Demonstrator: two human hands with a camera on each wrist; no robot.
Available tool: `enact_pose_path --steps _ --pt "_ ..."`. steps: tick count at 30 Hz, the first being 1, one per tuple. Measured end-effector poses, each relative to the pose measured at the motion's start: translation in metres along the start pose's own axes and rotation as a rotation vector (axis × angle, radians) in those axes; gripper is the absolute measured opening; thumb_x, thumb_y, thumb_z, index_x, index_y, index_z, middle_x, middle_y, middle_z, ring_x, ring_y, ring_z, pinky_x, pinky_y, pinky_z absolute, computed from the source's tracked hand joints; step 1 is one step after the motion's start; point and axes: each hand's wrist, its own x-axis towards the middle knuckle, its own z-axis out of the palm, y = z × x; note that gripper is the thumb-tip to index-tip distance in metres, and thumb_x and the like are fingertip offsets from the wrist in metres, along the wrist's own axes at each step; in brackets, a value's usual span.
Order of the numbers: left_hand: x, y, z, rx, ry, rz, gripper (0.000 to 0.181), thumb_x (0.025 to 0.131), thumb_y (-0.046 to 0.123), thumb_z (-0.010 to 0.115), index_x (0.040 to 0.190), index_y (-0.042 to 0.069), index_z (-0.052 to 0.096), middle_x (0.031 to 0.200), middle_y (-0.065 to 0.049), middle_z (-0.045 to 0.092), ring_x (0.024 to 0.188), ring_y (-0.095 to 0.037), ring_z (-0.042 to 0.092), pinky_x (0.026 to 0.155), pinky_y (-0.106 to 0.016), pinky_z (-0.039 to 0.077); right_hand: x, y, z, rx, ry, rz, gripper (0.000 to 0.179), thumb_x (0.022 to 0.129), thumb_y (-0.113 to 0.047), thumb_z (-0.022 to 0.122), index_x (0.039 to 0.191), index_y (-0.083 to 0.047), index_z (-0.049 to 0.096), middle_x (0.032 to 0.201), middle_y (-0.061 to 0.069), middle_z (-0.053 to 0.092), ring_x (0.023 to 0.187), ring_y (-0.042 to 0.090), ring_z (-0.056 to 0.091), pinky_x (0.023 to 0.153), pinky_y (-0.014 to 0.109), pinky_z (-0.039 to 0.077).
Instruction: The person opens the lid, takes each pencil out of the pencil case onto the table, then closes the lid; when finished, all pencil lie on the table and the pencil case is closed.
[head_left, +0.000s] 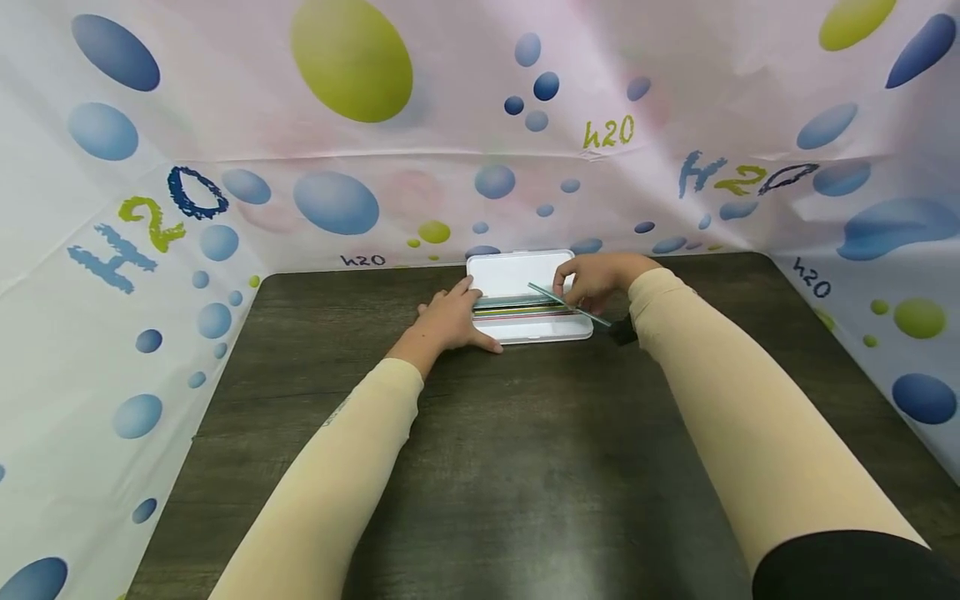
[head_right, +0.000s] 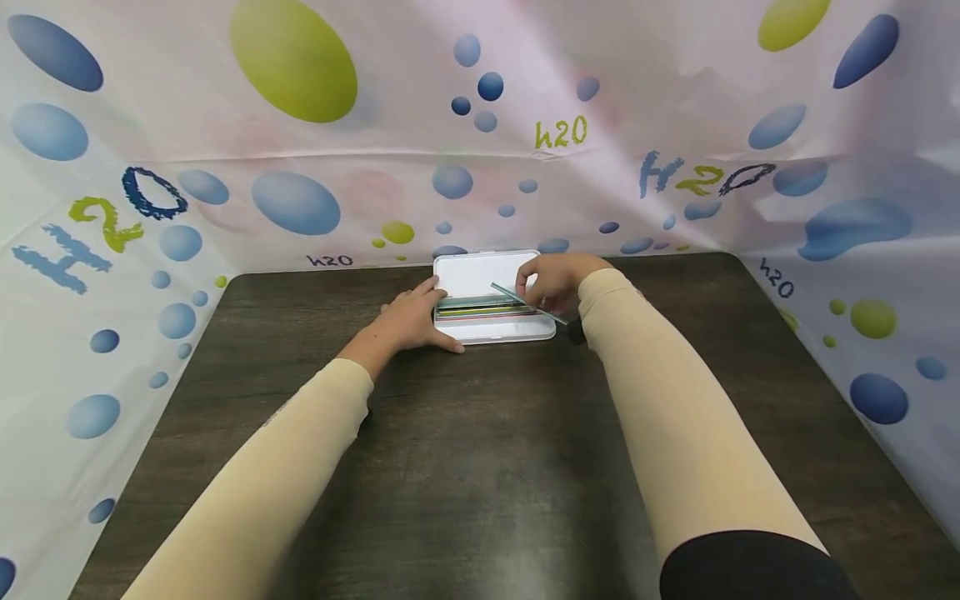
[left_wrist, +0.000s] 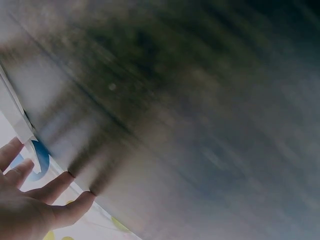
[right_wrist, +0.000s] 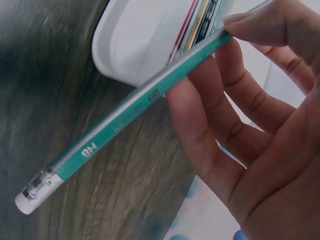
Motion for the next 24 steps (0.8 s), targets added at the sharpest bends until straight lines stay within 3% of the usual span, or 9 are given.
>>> enact_pose_path --steps 11,24 --pt "-0.002 -0.003 -0.003 -0.009 0.000 -0.005 0.114 0.079 0.066 0.088 0.168 0.019 0.036 0.183 -0.003 0.010 0.163 -0.051 0.023 0.124 -0.081 0.024 -0.015 0.036 -0.010 0.183 0.081 0.041 0.031 0.102 -0.011 0.059 0.131 -0.001 0.056 0.088 0.005 0.059 0.073 0.017 0.058 0.067 0.033 0.060" --pt "-0.002 0.000 -0.003 -0.024 -0.017 0.000 0.115 0.079 0.066 0.089 0.168 0.018 0.035 0.183 -0.004 0.010 0.163 -0.052 0.022 0.124 -0.082 0.022 -0.031 0.068 -0.015 0.306 0.074 0.121 0.029 0.106 -0.016 0.060 0.132 -0.006 0.054 0.092 0.003 0.061 0.079 0.017 0.062 0.075 0.034 0.063"
